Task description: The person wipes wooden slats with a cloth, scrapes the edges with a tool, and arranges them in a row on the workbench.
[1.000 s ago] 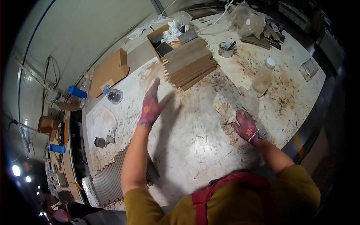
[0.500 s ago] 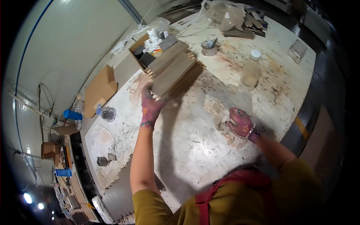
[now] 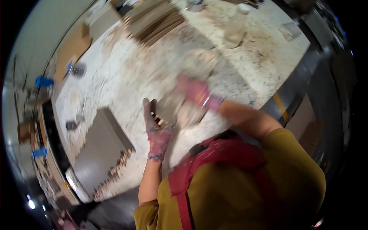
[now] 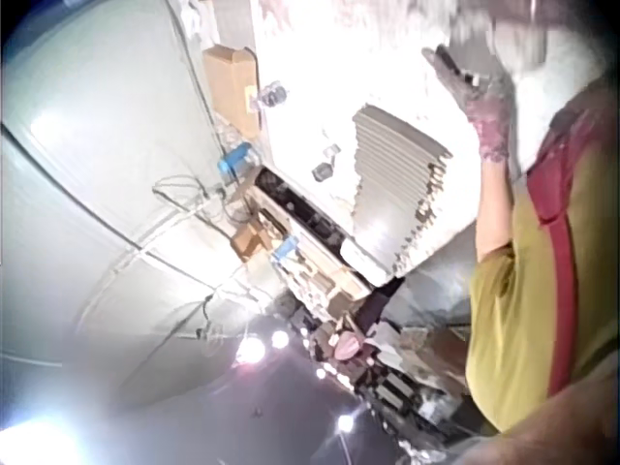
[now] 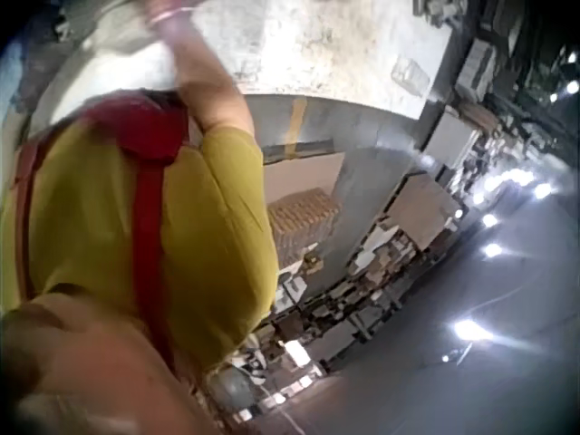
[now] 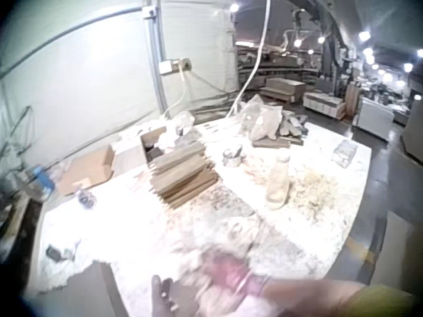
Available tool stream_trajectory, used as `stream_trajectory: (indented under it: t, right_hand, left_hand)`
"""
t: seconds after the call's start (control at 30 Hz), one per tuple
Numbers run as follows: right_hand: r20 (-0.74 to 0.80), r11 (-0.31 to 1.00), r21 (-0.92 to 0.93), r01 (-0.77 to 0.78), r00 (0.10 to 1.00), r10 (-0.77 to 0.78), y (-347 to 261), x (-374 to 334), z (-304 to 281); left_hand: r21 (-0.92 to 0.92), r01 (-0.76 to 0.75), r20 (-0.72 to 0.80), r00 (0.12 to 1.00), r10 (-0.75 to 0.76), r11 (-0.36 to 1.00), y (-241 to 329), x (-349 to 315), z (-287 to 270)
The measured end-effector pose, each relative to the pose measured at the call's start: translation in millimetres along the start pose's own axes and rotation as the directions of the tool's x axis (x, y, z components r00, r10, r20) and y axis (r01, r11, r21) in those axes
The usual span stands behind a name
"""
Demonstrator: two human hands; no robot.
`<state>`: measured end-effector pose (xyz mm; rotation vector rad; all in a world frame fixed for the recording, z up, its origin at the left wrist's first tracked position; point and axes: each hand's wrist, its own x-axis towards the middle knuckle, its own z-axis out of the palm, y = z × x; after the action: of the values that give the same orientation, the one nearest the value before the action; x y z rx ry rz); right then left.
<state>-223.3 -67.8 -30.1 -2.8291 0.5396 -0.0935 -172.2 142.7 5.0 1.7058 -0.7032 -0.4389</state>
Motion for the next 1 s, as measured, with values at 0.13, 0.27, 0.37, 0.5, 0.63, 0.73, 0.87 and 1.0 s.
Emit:
stream_trajectory:
  t: [0.13, 0.27, 0.37, 0.5, 0.63, 0.73, 0.87, 1.0]
  right_hand:
    - [-0.161, 0.995, 0.081, -0.052, 0.985, 0.065, 101.9, 6.5, -42.8]
    - [0.081, 0.896, -0.054, 0.442, 0.896, -0.437, -32.5, -24.2, -77.2]
    - [-0.386, 0.729, 0.145, 0.669, 0.717, -0.581, -65.9, -57.1, -1.2]
    - [0.037, 0.997, -0.045, -0.065, 0.997, 0.067, 55.8, -13.7, -6.7]
    - [-0.093, 0.96, 0.246, 0.132, 0.989, -0.113, 47.0, -18.1, -78.3]
    - [-0.107, 0.813, -0.047, 0.581, 0.806, -0.582, -32.3, -45.2, -34.9]
    - [0.085, 0.945, -0.223, 0.238, 0.971, -0.225, -8.7, -40.5, 7.3]
    - [-0.158, 0.994, -0.108, -0.012, 0.987, -0.006, 117.1, -12.6, -26.4]
  left_hand:
    - [-0.03, -0.042, -0.004, 0.999, 0.042, 0.999, 2.3, -30.2, -2.9]
    - [-0.066, 0.029, -0.112, 0.993, -0.036, 0.997, 0.3, -44.1, 4.7]
    - [-0.175, 0.112, -0.025, 0.993, -0.118, 0.978, 4.7, -40.7, 5.4]
    - [0.144, 0.119, -0.104, 0.989, -0.105, 0.982, 9.0, -59.0, -4.2]
    - [0.07, 0.063, -0.19, 0.981, -0.049, 0.996, -7.4, -50.7, -7.5]
    - [0.111, -0.172, -0.148, 0.971, 0.187, 0.979, -10.3, -46.7, -7.9]
    - [0.248, -0.146, -0.144, 0.972, 0.185, 0.958, -17.9, -48.2, -16.8]
    - [0.218, -0.189, -0.2, 0.952, 0.233, 0.958, -15.2, -50.6, -22.8]
